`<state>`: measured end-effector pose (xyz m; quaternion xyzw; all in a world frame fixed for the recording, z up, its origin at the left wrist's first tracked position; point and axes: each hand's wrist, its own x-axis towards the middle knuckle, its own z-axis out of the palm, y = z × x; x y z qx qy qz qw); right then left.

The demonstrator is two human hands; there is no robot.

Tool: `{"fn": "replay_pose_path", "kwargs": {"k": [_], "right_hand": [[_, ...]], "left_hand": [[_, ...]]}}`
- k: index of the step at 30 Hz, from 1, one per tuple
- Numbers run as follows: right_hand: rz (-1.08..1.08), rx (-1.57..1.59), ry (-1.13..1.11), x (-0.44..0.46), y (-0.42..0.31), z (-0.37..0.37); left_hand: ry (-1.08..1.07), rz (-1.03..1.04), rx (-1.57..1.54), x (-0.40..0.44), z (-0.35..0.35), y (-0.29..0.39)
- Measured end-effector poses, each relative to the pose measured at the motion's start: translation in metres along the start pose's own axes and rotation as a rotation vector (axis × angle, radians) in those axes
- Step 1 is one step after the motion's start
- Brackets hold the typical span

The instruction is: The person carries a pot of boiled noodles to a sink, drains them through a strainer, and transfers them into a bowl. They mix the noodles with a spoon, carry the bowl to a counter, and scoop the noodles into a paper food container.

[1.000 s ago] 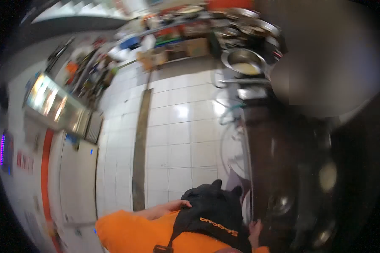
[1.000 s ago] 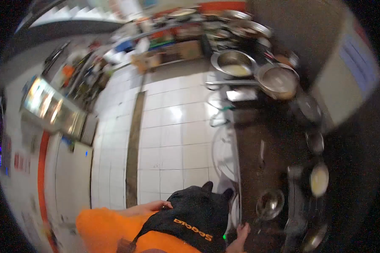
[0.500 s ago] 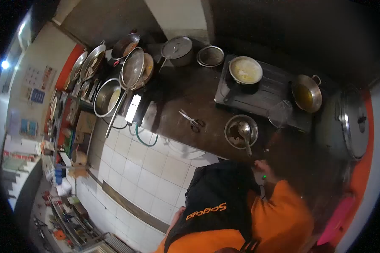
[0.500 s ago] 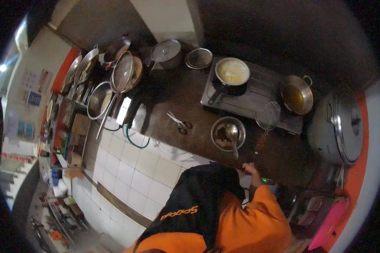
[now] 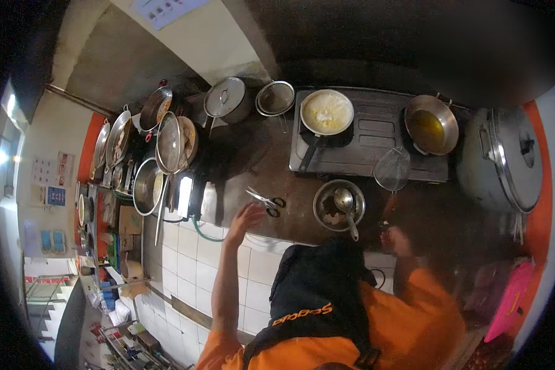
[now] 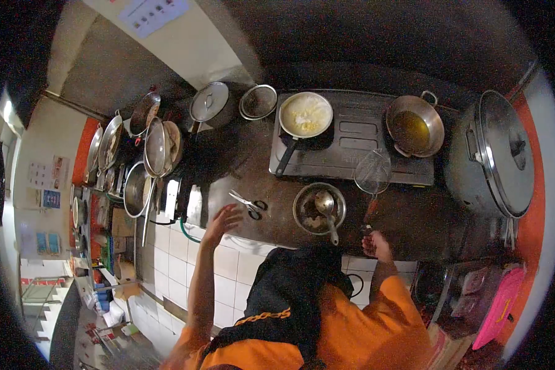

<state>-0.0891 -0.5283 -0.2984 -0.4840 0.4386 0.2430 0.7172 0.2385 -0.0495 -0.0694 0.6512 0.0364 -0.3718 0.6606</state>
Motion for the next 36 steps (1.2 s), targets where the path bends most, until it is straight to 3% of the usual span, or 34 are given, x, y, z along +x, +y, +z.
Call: {"fn": "replay_pose_path", "kwargs": {"k": [2,3,4,5,7,9,10,12,13,15,17,20,25,26,27,29,30,32,33,35,36], "right_hand": [[-0.144,0.523,0.168,-0.033,-0.014,0.021],[-0.131,0.525,0.179,-0.028,-0.020,0.019],[0.033,0.628,0.120,-0.018,-0.030,0.016],[0.194,0.729,0.060,-0.011,-0.040,0.015],[0.153,0.850,-0.043,-0.012,-0.051,0.030],[0.084,1.023,-0.165,0.014,-0.039,0.032],[0.078,1.015,-0.159,0.026,-0.029,0.034],[-0.183,1.139,-0.237,0.039,-0.024,0.047],[-0.185,1.125,-0.233,0.040,-0.037,0.050],[0.249,1.549,-0.096,0.034,-0.054,0.054],[0.173,1.574,-0.130,0.037,-0.061,0.054],[0.039,1.678,-0.164,0.057,-0.055,0.050],[-0.066,1.890,-0.220,0.077,-0.022,0.027],[-0.001,1.928,-0.393,0.067,-0.022,0.025],[0.067,1.954,-0.565,0.054,-0.025,0.023],[0.043,1.932,-0.467,0.031,-0.022,0.018],[0.016,1.916,-0.379,0.017,-0.023,0.018],[0.019,2.010,-0.374,-0.010,-0.024,0.014],[-0.094,1.863,-0.291,-0.020,-0.018,0.008],[-0.191,1.705,-0.210,-0.038,-0.003,-0.004],[-0.247,1.657,-0.107,-0.046,0.000,-0.009]], "left_hand": [[0.060,-0.071,0.144,0.078,0.015,-0.033],[0.029,-0.118,0.285,0.113,0.024,-0.049],[-0.001,-0.162,0.424,0.143,0.035,-0.066],[0.017,-0.135,0.351,0.166,0.051,-0.083],[0.035,-0.117,0.277,0.211,0.080,-0.120],[0.222,0.016,0.704,0.250,0.103,-0.149],[0.238,-0.052,0.650,0.236,0.130,-0.120],[0.279,-0.186,0.541,0.201,0.190,-0.051],[0.396,-0.283,0.561,0.200,0.204,-0.043],[0.464,-0.330,0.623,0.212,0.210,-0.056],[0.537,-0.368,0.703,0.221,0.206,-0.070],[0.513,-0.212,0.731,0.224,0.202,-0.094],[0.606,0.321,1.106,0.221,0.202,-0.124],[0.599,0.486,1.230,0.218,0.199,-0.117],[0.601,0.485,1.226,0.218,0.193,-0.118],[0.356,0.231,0.736,0.217,0.173,-0.126],[0.365,0.228,0.728,0.216,0.162,-0.127],[0.274,0.268,0.212,0.218,0.132,-0.121],[0.279,0.273,0.212,0.222,0.115,-0.109],[0.194,0.010,-0.347,0.237,0.089,-0.074],[0.071,-0.106,-0.402,0.232,0.099,-0.031]]}}
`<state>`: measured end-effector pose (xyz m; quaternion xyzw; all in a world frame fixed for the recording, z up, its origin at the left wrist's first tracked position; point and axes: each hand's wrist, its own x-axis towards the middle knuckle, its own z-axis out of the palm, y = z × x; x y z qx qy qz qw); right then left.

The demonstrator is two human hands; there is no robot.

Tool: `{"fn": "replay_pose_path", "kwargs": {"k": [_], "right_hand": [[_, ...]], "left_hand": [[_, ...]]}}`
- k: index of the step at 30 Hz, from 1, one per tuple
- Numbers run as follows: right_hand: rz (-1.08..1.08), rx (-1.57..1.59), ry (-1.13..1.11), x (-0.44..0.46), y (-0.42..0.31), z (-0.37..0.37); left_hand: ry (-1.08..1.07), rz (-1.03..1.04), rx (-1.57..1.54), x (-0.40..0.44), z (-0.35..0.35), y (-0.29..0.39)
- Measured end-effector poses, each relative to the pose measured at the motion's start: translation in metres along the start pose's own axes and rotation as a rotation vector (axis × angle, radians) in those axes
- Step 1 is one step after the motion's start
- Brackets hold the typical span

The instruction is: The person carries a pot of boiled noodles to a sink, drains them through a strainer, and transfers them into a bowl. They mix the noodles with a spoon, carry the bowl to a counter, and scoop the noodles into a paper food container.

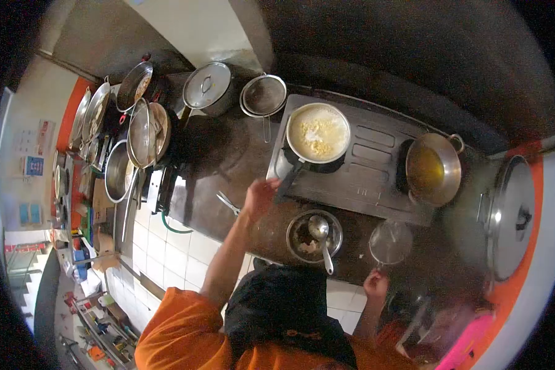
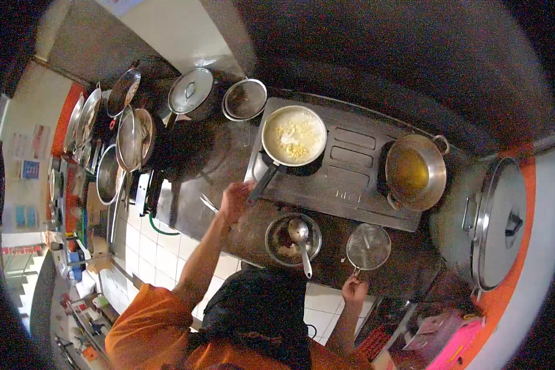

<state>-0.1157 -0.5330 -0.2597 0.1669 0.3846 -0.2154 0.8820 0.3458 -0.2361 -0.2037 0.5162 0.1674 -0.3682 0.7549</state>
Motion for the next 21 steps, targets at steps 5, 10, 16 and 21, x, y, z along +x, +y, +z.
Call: {"fn": "replay_pose_path", "kwargs": {"k": [5,10,16,21], "right_hand": [[-0.188,-0.326,0.058,-0.043,-0.010,0.061],[-0.369,-0.538,-0.119,-0.065,-0.008,0.107],[-0.579,-0.803,-0.037,-0.106,0.031,0.168],[-0.659,-0.962,-0.091,-0.117,0.084,0.219]], "left_hand": [[-0.246,-0.321,0.209,0.007,0.070,0.058],[-0.047,-0.030,0.650,0.005,0.086,0.026],[-0.123,0.091,0.585,-0.048,0.071,0.017],[0.005,0.141,0.636,-0.117,0.023,0.025]]}}
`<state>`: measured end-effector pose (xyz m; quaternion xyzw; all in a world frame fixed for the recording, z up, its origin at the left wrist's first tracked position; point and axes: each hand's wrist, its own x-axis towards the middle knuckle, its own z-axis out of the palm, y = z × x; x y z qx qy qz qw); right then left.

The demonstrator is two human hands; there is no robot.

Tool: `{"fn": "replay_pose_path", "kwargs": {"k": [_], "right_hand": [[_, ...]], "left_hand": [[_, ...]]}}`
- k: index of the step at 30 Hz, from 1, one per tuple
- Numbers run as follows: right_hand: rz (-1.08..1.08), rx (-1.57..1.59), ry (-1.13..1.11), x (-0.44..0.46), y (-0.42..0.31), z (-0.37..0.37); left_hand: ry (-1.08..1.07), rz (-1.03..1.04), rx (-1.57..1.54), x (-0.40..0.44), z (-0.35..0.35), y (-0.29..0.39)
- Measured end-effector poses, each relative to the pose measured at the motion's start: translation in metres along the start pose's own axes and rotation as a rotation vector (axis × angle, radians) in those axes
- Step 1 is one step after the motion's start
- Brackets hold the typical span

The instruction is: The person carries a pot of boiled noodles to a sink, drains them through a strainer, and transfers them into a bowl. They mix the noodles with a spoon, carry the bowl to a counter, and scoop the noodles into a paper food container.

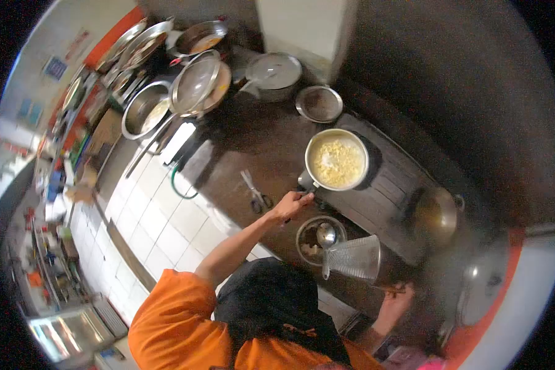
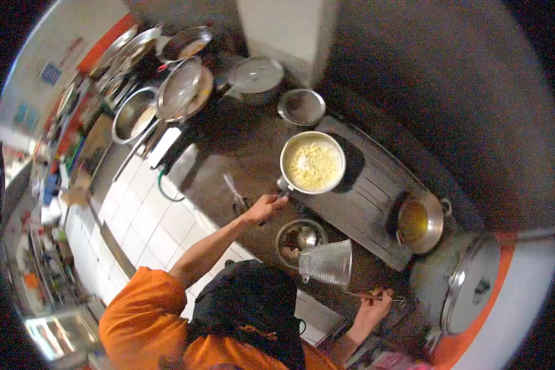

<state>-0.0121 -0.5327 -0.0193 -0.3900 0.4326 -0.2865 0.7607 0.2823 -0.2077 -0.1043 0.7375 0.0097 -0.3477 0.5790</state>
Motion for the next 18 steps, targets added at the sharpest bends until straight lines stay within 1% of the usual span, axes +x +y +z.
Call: {"fn": "replay_pose_path", "kwargs": {"k": [1,2,3,4,5,6,7,8,9,12,13,15,16,17,18], "right_hand": [[0.022,-0.017,-0.047,0.001,-0.003,0.009],[0.024,-0.088,-0.150,0.009,-0.009,0.014],[0.028,-0.165,-0.255,0.012,-0.010,0.025],[-0.006,-0.243,-0.093,0.011,-0.003,0.046],[0.016,-0.261,-0.165,0.004,-0.001,0.072],[-0.029,-0.332,-0.228,-0.008,-0.004,0.095],[-0.081,-0.396,-0.290,-0.016,0.000,0.115],[-0.091,-0.427,-0.304,-0.014,0.013,0.128],[-0.087,-0.428,-0.370,-0.022,0.017,0.146],[-0.195,-0.639,-0.525,-0.073,0.047,0.211],[-0.200,-0.640,-0.583,-0.083,0.063,0.228],[-0.135,-0.724,-0.802,-0.111,0.095,0.261],[-0.151,-0.734,-0.825,-0.154,0.097,0.286],[-0.147,-0.740,-0.867,-0.175,0.114,0.301],[-0.150,-0.769,-0.973,-0.196,0.136,0.314]], "left_hand": [[0.019,0.015,0.056,-0.018,-0.013,-0.003],[0.030,0.027,0.031,-0.038,-0.023,-0.007],[0.094,0.019,0.001,-0.061,-0.034,-0.015],[0.087,0.049,-0.016,-0.082,-0.049,-0.024],[0.083,0.081,-0.029,-0.103,-0.066,-0.031],[0.111,0.039,-0.006,-0.127,-0.081,-0.038],[0.153,0.012,-0.076,-0.161,-0.093,-0.033],[0.182,-0.025,-0.169,-0.190,-0.104,-0.038],[0.208,-0.043,-0.260,-0.217,-0.103,-0.046],[0.342,-0.047,-0.346,-0.294,-0.132,-0.076],[0.383,-0.062,-0.389,-0.320,-0.142,-0.090],[0.497,-0.076,-0.430,-0.368,-0.157,-0.125],[0.557,-0.108,-0.445,-0.391,-0.160,-0.136],[0.594,-0.105,-0.466,-0.416,-0.170,-0.152],[0.668,-0.120,-0.461,-0.440,-0.181,-0.171]]}}
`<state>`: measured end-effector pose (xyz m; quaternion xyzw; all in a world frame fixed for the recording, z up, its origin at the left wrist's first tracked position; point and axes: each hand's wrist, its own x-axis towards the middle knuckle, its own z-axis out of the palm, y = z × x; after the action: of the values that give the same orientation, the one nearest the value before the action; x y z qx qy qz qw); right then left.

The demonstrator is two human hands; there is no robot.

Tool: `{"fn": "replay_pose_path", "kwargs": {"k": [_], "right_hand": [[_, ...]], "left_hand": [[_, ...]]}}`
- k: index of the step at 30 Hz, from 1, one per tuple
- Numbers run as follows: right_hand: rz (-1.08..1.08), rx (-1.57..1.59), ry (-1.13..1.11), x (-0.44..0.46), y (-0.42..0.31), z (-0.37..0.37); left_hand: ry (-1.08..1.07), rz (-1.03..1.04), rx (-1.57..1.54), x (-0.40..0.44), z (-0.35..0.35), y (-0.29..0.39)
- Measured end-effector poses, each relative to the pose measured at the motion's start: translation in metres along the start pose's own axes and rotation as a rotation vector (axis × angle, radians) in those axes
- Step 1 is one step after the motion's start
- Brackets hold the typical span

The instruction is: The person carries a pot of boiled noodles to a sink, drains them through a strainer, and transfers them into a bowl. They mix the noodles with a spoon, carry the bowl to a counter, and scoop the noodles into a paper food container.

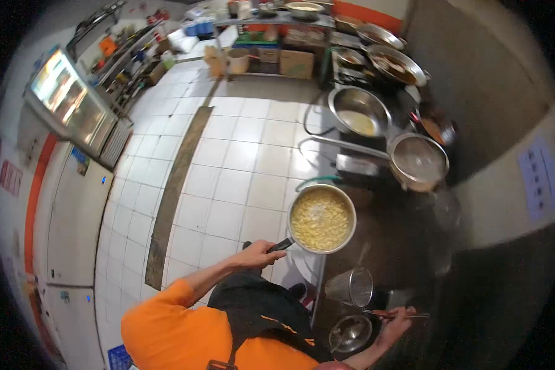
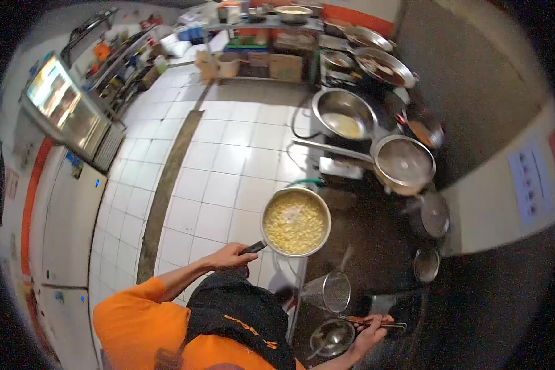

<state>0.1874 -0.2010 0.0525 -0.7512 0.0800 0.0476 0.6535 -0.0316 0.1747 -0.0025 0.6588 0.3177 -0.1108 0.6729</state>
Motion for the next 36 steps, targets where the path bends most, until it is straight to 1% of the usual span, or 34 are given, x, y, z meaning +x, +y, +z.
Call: {"fn": "replay_pose_path", "kwargs": {"k": [1,2,3,5,6,7,9,10,11,12,14,15,16,17,19,20,22,23,25,26,27,29,30,31,33,34,35,36], "right_hand": [[-0.031,-0.032,-0.098,-0.003,-0.004,0.033],[-0.043,-0.099,-0.215,-0.008,-0.011,0.064],[-0.060,-0.099,-0.257,-0.010,-0.013,0.099],[-0.148,-0.095,-0.345,-0.021,-0.013,0.156],[-0.152,-0.097,-0.392,-0.028,-0.012,0.190],[-0.164,-0.107,-0.461,-0.031,-0.013,0.227],[-0.192,-0.131,-0.570,-0.042,-0.020,0.299],[-0.240,-0.112,-0.639,-0.056,-0.027,0.333],[-0.287,-0.087,-0.705,-0.066,-0.031,0.366],[-0.286,-0.088,-0.785,-0.064,-0.033,0.385],[-0.312,-0.107,-0.855,-0.057,-0.034,0.443],[-0.330,-0.129,-0.892,-0.056,-0.035,0.470],[-0.331,-0.123,-0.887,-0.062,-0.043,0.499],[-0.362,-0.164,-0.903,-0.070,-0.056,0.535],[-0.391,-0.193,-0.911,-0.074,-0.068,0.601],[-0.412,-0.203,-0.914,-0.073,-0.072,0.636],[-0.425,-0.214,-0.935,-0.068,-0.079,0.708],[-0.409,-0.228,-0.963,-0.061,-0.080,0.743],[-0.397,-0.225,-1.040,-0.059,-0.093,0.832],[-0.466,-0.282,-1.062,-0.062,-0.105,0.867],[-0.461,-0.287,-1.100,-0.069,-0.119,0.906],[-0.491,-0.364,-1.179,-0.083,-0.140,0.999],[-0.670,-0.397,-1.175,-0.089,-0.142,1.049],[-0.676,-0.411,-1.210,-0.094,-0.148,1.086],[-1.093,-0.475,-1.275,-0.141,-0.187,1.165],[-0.968,-0.425,-1.371,-0.159,-0.194,1.205],[-0.984,-0.421,-1.403,-0.167,-0.193,1.242],[-1.066,-0.404,-1.413,-0.176,-0.188,1.284]], "left_hand": [[0.073,0.003,0.000,-0.011,-0.027,-0.013],[0.163,0.143,0.024,-0.015,-0.051,-0.036],[0.204,0.149,0.004,-0.027,-0.078,-0.036],[0.276,-0.007,-0.082,-0.068,-0.116,-0.034],[0.371,0.035,-0.063,-0.068,-0.139,-0.060],[0.416,0.035,-0.083,-0.081,-0.166,-0.059],[0.474,-0.038,-0.263,-0.106,-0.209,-0.060],[0.507,-0.012,-0.395,-0.114,-0.228,-0.065],[0.562,-0.015,-0.459,-0.123,-0.247,-0.068],[0.616,-0.030,-0.520,-0.128,-0.255,-0.071],[0.677,-0.041,-0.579,-0.134,-0.290,-0.077],[0.736,-0.040,-0.658,-0.135,-0.308,-0.079],[0.790,-0.039,-0.730,-0.136,-0.328,-0.080],[0.786,-0.035,-0.720,-0.138,-0.352,-0.082],[0.900,-0.016,-0.889,-0.134,-0.393,-0.087],[0.901,-0.013,-0.879,-0.131,-0.416,-0.089],[1.027,-0.008,-0.962,-0.127,-0.464,-0.089],[1.043,-0.021,-0.973,-0.125,-0.479,-0.090],[1.160,-0.029,-1.077,-0.116,-0.524,-0.083],[1.184,-0.010,-1.133,-0.114,-0.540,-0.076],[1.216,-0.022,-1.151,-0.112,-0.554,-0.068],[1.368,-0.051,-1.161,-0.103,-0.602,-0.056],[1.394,-0.059,-1.184,-0.100,-0.628,-0.050],[1.436,-0.047,-1.196,-0.098,-0.652,-0.046],[1.503,-0.033,-1.235,-0.088,-0.687,-0.044],[1.523,-0.018,-1.245,-0.083,-0.708,-0.049],[1.543,-0.002,-1.252,-0.079,-0.731,-0.050],[1.564,-0.003,-1.272,-0.074,-0.755,-0.050]]}}
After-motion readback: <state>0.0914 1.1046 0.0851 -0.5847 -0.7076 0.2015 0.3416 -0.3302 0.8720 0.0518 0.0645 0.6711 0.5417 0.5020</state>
